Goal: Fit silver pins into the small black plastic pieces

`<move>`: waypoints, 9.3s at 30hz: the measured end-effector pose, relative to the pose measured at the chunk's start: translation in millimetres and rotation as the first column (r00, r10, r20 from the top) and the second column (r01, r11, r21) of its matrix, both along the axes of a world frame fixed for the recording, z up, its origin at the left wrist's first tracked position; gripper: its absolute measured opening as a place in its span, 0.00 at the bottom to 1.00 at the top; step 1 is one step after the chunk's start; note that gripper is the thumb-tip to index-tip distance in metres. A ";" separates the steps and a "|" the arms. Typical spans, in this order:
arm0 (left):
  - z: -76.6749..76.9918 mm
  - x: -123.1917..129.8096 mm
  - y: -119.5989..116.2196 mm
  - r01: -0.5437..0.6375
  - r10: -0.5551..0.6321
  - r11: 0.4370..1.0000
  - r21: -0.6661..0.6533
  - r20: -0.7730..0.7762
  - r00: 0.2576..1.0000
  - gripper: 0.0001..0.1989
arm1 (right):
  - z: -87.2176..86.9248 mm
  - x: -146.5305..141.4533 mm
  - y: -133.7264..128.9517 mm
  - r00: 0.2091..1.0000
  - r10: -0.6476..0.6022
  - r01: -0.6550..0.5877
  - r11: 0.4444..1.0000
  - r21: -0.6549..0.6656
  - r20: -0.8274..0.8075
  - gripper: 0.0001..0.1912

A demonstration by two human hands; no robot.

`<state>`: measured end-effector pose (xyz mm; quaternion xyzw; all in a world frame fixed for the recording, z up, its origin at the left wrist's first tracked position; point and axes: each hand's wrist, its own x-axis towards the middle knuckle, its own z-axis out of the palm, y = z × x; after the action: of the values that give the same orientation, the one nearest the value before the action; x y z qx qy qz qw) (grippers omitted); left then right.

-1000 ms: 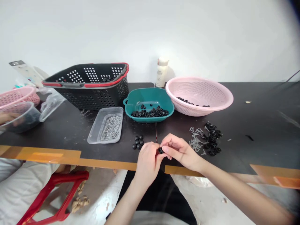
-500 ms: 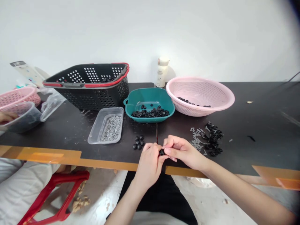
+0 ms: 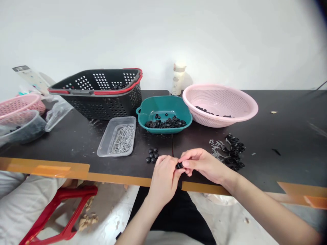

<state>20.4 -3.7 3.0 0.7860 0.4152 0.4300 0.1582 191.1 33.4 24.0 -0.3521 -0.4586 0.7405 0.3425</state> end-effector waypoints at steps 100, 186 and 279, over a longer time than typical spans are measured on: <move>-3.1 -6.0 5.2 -0.116 0.076 0.990 0.085 0.378 0.923 0.10 | -1.5 -4.0 -6.1 0.998 0.062 -0.063 0.996 -0.070 -0.018 0.14; -2.5 -0.1 -4.0 -0.144 0.080 0.971 0.193 0.305 0.949 0.09 | -6.9 -9.5 -8.5 0.954 0.122 -0.198 0.943 -0.269 -0.274 0.15; 20.2 -47.6 -6.6 -0.363 0.385 0.921 0.140 -0.455 0.803 0.06 | -13.6 -10.4 -3.1 0.931 0.152 -0.197 0.975 0.104 0.333 0.20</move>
<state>-27.3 -10.3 23.2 0.7730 0.5775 0.2568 -0.0543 180.6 30.2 10.5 -0.4021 -0.5874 0.6674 0.2187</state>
